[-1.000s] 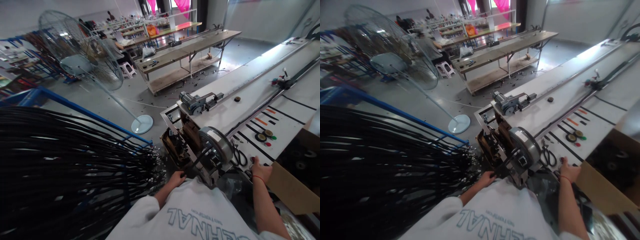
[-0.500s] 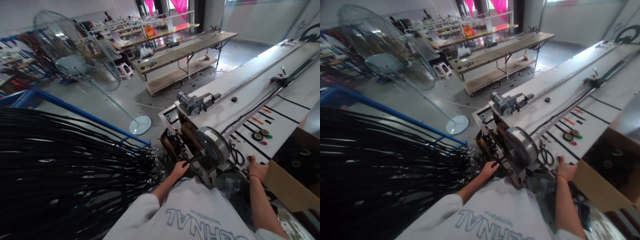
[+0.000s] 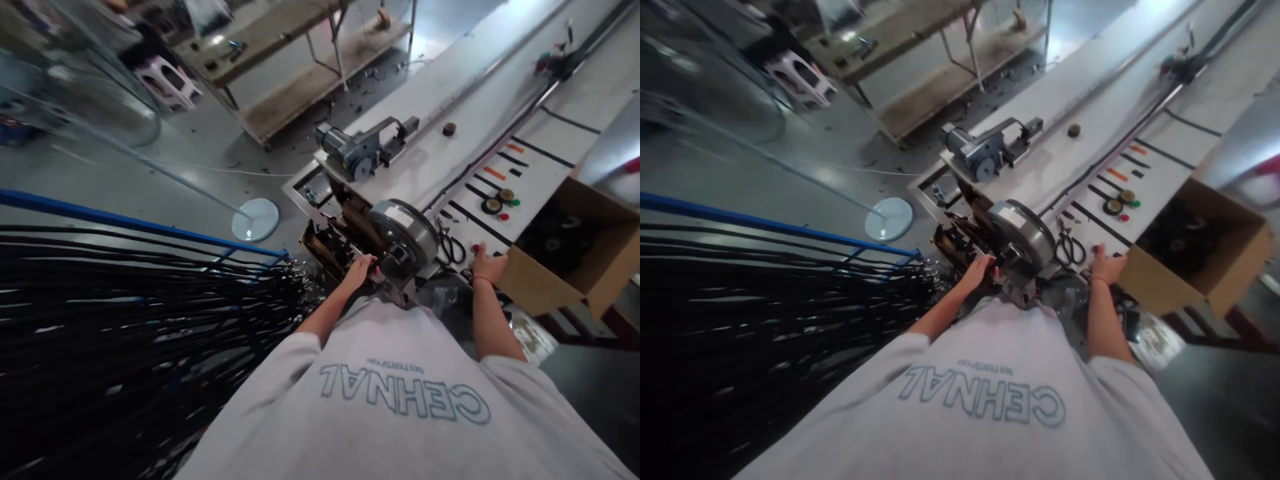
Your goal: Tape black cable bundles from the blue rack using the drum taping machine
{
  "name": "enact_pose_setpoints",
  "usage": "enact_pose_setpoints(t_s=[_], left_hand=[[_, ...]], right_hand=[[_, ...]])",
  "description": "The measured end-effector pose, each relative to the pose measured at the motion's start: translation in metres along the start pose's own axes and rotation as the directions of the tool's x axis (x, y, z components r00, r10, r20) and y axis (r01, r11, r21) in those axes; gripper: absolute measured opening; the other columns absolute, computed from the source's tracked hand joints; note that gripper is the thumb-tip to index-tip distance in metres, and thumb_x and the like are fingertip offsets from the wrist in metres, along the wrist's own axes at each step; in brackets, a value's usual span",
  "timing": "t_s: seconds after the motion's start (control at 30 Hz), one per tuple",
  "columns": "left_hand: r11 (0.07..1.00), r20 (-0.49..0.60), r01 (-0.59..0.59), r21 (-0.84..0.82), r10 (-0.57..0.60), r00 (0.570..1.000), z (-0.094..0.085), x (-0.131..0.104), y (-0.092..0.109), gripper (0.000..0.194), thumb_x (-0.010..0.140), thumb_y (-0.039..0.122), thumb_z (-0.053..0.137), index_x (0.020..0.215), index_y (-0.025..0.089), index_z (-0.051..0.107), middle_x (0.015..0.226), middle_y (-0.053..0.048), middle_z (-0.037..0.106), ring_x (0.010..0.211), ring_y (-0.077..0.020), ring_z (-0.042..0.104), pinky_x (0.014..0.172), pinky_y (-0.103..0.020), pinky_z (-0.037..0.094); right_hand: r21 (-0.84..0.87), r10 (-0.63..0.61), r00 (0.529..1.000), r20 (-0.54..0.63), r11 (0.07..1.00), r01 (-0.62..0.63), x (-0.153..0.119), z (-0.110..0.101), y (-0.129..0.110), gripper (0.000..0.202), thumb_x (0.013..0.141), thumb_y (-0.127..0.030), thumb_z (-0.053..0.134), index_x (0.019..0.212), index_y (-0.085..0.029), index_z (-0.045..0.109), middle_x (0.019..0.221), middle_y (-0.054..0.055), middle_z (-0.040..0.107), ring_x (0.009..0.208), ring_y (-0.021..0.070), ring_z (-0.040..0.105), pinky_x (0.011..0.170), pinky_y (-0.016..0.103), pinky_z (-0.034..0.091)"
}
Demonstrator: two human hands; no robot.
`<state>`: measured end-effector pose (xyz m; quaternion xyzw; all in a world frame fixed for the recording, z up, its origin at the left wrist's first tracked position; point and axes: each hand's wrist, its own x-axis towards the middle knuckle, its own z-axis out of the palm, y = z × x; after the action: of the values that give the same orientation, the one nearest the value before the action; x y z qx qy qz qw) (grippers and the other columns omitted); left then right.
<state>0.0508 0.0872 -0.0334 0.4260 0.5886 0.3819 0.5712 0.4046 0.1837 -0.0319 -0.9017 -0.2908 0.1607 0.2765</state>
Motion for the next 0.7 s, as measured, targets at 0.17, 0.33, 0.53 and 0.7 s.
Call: enact_pose_setpoints(t_s=[0.17, 0.33, 0.53, 0.7], left_hand=[[0.977, -0.059, 0.136, -0.167, -0.148, 0.987, 0.005, 0.006, 0.002, 0.053, 0.095, 0.063, 0.048, 0.114, 0.015, 0.058, 0.069, -0.004, 0.072, 0.059, -0.0184, 0.069, 0.065, -0.033, 0.056], [0.964, -0.212, 0.027, -0.264, -0.085, 0.974, -0.001, 0.006, 0.018, 0.055, 0.097, 0.059, 0.050, 0.137, 0.023, 0.039, 0.093, -0.005, 0.074, 0.063, -0.0143, 0.071, 0.061, -0.026, 0.056], [0.950, -0.454, 0.009, -0.313, -0.158, 0.877, -0.007, 0.018, 0.028, 0.062, 0.092, 0.040, 0.067, 0.141, 0.024, 0.034, 0.130, -0.013, 0.063, 0.078, -0.0118, 0.072, 0.058, -0.020, 0.055], [0.934, -0.488, -0.014, -0.357, -0.174, 0.855, -0.008, 0.033, 0.036, 0.060, 0.091, 0.041, 0.069, 0.143, 0.026, 0.043, 0.132, -0.010, 0.062, 0.090, -0.0127, 0.070, 0.071, -0.021, 0.058]], right_hand=[[-0.016, 0.007, 1.000, 0.005, 1.000, -0.007, -0.002, 0.002, 0.003, 0.076, 0.089, -0.051, 0.062, 0.143, -0.002, 0.041, 0.147, 0.031, 0.047, 0.138, 0.0401, 0.047, 0.115, 0.055, 0.037], [-0.017, 0.013, 1.000, 0.024, 1.000, -0.012, -0.002, 0.004, 0.006, 0.079, 0.089, -0.052, 0.061, 0.146, -0.004, 0.037, 0.149, 0.030, 0.044, 0.140, 0.0394, 0.045, 0.115, 0.055, 0.035], [-0.010, 0.018, 0.999, 0.037, 1.000, -0.018, -0.002, 0.008, 0.010, 0.082, 0.088, -0.054, 0.060, 0.146, -0.002, 0.035, 0.149, 0.032, 0.043, 0.140, 0.0395, 0.044, 0.115, 0.054, 0.035], [0.019, 0.029, 0.999, 0.036, 0.999, -0.030, -0.004, 0.009, 0.012, 0.086, 0.085, -0.058, 0.063, 0.146, -0.003, 0.036, 0.147, 0.031, 0.044, 0.139, 0.0399, 0.045, 0.115, 0.055, 0.034]])
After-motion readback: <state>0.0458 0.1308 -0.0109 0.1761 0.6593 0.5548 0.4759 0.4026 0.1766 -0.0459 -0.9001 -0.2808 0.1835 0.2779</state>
